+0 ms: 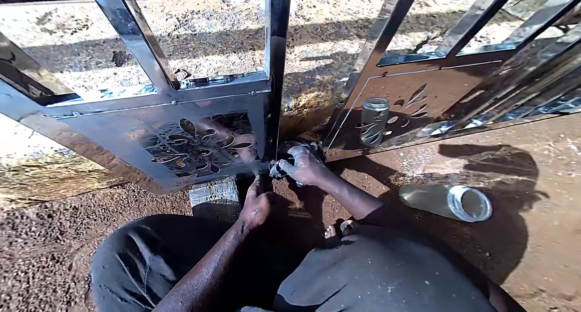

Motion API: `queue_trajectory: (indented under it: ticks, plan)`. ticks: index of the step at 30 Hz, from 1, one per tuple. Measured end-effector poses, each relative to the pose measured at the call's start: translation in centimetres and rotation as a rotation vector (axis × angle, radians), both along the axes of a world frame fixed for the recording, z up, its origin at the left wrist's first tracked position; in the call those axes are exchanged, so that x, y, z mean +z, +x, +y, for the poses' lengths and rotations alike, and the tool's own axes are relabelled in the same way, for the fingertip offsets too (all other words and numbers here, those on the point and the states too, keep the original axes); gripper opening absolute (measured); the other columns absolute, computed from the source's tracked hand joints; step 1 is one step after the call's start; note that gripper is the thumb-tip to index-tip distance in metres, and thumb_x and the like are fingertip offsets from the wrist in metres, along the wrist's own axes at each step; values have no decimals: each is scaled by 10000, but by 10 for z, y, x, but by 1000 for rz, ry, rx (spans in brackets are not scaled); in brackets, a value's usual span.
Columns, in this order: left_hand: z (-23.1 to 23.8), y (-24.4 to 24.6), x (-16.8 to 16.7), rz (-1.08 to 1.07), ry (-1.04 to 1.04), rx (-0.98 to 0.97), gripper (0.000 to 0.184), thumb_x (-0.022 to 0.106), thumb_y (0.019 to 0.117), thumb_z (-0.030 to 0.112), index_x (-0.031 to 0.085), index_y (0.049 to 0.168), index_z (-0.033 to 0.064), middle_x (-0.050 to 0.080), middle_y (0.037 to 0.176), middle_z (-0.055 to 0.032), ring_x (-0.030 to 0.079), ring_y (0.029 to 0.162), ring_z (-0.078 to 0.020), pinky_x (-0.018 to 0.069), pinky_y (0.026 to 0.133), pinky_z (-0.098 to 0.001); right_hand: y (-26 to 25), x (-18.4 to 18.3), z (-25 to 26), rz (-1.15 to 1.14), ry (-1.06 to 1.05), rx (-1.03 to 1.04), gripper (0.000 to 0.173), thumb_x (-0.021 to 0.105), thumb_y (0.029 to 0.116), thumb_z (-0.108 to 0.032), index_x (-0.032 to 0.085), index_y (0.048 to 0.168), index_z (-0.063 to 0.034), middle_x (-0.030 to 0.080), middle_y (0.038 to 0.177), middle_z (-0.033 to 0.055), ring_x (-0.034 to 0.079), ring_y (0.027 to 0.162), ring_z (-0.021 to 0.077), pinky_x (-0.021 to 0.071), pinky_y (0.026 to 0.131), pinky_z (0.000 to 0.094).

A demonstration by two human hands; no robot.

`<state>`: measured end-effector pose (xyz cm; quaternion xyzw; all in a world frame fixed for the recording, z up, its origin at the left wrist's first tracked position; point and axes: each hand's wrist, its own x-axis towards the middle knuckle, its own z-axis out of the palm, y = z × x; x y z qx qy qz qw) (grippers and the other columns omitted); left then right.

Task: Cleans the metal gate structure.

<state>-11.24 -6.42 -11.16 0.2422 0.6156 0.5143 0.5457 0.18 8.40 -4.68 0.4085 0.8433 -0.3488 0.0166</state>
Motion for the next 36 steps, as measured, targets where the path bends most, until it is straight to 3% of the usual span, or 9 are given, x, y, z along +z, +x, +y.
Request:
queue_trajectory:
  ticks: [3, 6, 10, 13, 15, 19, 27, 31, 36]
  plan:
    - [0, 3, 3, -7, 6, 11, 539, 533, 832, -17, 521, 1371, 13, 676, 1183, -92, 656, 1044, -126, 552, 886, -318, -6, 3, 4, -63, -9, -40, 379, 697, 934, -317, 702, 1241, -94, 687, 1241, 144, 613, 1223, 300, 436, 1076, 544]
    - [0, 4, 6, -16, -3, 10, 564, 525, 855, -28, 485, 1416, 9, 663, 1237, -100, 647, 1092, -122, 544, 931, -316, -14, 12, 11, -105, -84, -93, 341, 768, 882, -280, 725, 1180, -119, 716, 1120, 144, 664, 1088, 307, 504, 952, 543]
    - [-1, 5, 7, -24, -4, 6, 589, 531, 837, -30, 481, 1422, 19, 660, 1243, -108, 650, 1086, -137, 551, 916, -332, -27, 28, 10, -232, -189, -241, 395, 783, 880, -305, 692, 1096, 13, 680, 1100, 235, 646, 1072, 386, 491, 927, 594]
    - [-1, 4, 7, -30, 1, 1, 569, 525, 851, -37, 488, 1416, 18, 666, 1228, -105, 656, 1065, -143, 554, 901, -338, -29, 25, 8, -244, -161, -259, 402, 764, 892, -312, 684, 1095, 26, 677, 1120, 246, 644, 1092, 393, 490, 931, 601]
    - [-1, 2, 7, -24, 6, -6, 541, 525, 861, -35, 504, 1399, 21, 675, 1201, -99, 660, 1036, -140, 556, 884, -338, -26, 16, 6, -185, -116, -232, 412, 772, 878, -302, 687, 1178, -32, 680, 1163, 210, 637, 1135, 369, 490, 962, 587]
    - [0, 2, 6, -21, 32, -4, 534, 535, 851, -38, 507, 1381, 13, 676, 1158, -93, 656, 995, -126, 552, 858, -322, -13, 0, 5, -46, -92, -179, 393, 801, 843, -276, 711, 1195, -128, 710, 1119, 145, 664, 1090, 306, 512, 945, 563]
    - [-2, 4, 4, -20, 15, -11, 566, 543, 848, -14, 488, 1409, 35, 666, 1205, -94, 652, 1035, -136, 551, 875, -336, -24, 15, 11, -150, -185, -221, 375, 817, 844, -290, 717, 1140, -84, 699, 1094, 176, 658, 1048, 343, 504, 912, 586]
    - [0, 1, 2, -18, 7, -26, 551, 549, 852, -24, 500, 1399, 21, 676, 1190, -102, 659, 1032, -143, 555, 880, -336, -28, 14, 13, -159, -164, -234, 415, 785, 864, -268, 681, 1185, -26, 679, 1168, 215, 635, 1128, 374, 490, 954, 606]
    - [0, 2, 2, -10, 16, -12, 512, 548, 845, -17, 537, 1355, 26, 689, 1126, -83, 663, 985, -133, 557, 849, -331, -16, 1, 10, -101, -79, -151, 385, 780, 857, -368, 739, 1157, -130, 725, 1102, 138, 673, 1074, 309, 512, 939, 569]
